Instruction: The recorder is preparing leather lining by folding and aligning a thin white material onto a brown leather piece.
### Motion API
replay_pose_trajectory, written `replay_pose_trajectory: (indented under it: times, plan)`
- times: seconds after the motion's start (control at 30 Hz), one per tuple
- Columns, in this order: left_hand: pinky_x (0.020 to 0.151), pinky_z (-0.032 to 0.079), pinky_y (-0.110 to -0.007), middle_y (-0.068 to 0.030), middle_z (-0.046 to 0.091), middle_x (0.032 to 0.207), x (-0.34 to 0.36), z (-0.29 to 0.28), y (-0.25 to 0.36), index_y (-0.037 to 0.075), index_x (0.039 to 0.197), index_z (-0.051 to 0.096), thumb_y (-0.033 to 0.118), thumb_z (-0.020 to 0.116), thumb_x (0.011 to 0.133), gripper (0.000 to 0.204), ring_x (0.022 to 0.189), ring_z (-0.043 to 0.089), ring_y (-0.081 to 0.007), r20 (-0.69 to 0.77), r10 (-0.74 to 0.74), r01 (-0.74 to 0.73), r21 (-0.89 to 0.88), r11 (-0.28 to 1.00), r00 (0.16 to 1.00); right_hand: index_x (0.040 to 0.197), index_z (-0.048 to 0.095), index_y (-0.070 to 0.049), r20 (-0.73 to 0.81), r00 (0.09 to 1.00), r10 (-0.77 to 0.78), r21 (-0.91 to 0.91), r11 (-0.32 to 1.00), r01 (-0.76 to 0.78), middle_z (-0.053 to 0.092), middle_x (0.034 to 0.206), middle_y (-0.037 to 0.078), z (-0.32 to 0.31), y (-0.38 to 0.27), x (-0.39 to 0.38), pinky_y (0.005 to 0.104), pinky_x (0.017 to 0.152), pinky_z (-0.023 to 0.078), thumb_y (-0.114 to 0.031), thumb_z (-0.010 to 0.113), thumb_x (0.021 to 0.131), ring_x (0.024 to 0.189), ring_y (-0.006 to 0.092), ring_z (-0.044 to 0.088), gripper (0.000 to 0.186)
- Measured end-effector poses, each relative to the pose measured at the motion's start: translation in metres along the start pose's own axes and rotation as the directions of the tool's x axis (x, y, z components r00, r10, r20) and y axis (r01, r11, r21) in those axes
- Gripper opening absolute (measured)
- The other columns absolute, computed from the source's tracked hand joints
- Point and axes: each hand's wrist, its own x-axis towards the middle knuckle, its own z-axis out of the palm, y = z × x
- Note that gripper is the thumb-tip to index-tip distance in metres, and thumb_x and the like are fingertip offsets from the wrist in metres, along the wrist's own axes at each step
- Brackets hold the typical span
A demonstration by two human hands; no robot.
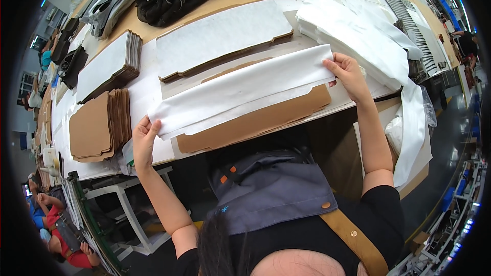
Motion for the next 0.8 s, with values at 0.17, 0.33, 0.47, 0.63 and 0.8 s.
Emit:
replay_pose_trajectory:
  times: [0.17,0.33,0.47,0.63,0.8]
  plan:
    - [0.072,0.047,-0.021,-0.0023,0.07,0.091,-0.018,0.007,-0.007,-0.005,0.117,0.064,0.015,0.067,0.097,0.028,0.078,0.06,-0.0051,0.071,-0.079,0.075,0.056,0.996,0.994,0.106,0.069,-0.002,0.037,0.997,0.073,-0.078,0.995,-0.07,0.066,0.081,-0.003,-0.01,0.026,-0.008,0.0195,0.055,0.043,-0.02,0.065,0.098,0.066,0.0015,0.055,0.02]
    - [0.058,0.04,-0.018,0.0036,0.062,0.078,-0.029,0.025,-0.019,0.0,0.098,0.064,0.015,0.068,0.096,0.016,0.066,0.052,-0.0012,-0.003,-0.159,0.158,0.104,0.982,0.987,0.106,0.069,-0.001,-0.01,0.99,0.138,-0.162,0.977,-0.137,0.067,0.081,-0.003,-0.005,0.044,-0.019,0.0175,0.058,0.038,-0.019,0.067,0.097,0.068,0.0006,0.053,0.02]
    - [0.058,0.039,-0.017,0.0036,0.062,0.077,-0.038,0.035,-0.035,0.001,0.095,0.063,0.014,0.069,0.096,0.014,0.066,0.052,-0.0001,-0.108,-0.16,0.168,0.069,0.983,0.981,0.104,0.069,-0.002,-0.052,0.982,0.183,-0.12,0.975,-0.188,0.066,0.082,-0.004,-0.003,0.047,-0.026,0.0171,0.056,0.034,-0.02,0.067,0.096,0.067,-0.0002,0.051,0.02]
    - [0.058,0.039,-0.018,0.0033,0.062,0.076,-0.049,0.039,-0.054,0.0,0.094,0.063,0.014,0.071,0.094,0.016,0.066,0.051,-0.0007,-0.173,-0.112,0.123,0.059,0.991,0.979,0.101,0.069,-0.003,-0.067,0.98,0.188,-0.134,0.972,-0.195,0.064,0.079,-0.005,-0.003,0.059,-0.031,0.0178,0.053,0.033,-0.02,0.067,0.097,0.064,-0.0007,0.049,0.018]
    - [0.058,0.04,-0.019,0.0026,0.061,0.074,-0.053,0.042,-0.056,-0.003,0.092,0.066,0.014,0.073,0.092,0.018,0.066,0.051,-0.0028,-0.193,-0.096,0.128,0.159,0.979,0.976,0.099,0.069,-0.004,-0.077,0.978,0.195,-0.144,0.968,-0.204,0.061,0.076,-0.007,0.0,0.063,-0.033,0.0174,0.049,0.03,-0.02,0.067,0.097,0.058,-0.0011,0.044,0.016]
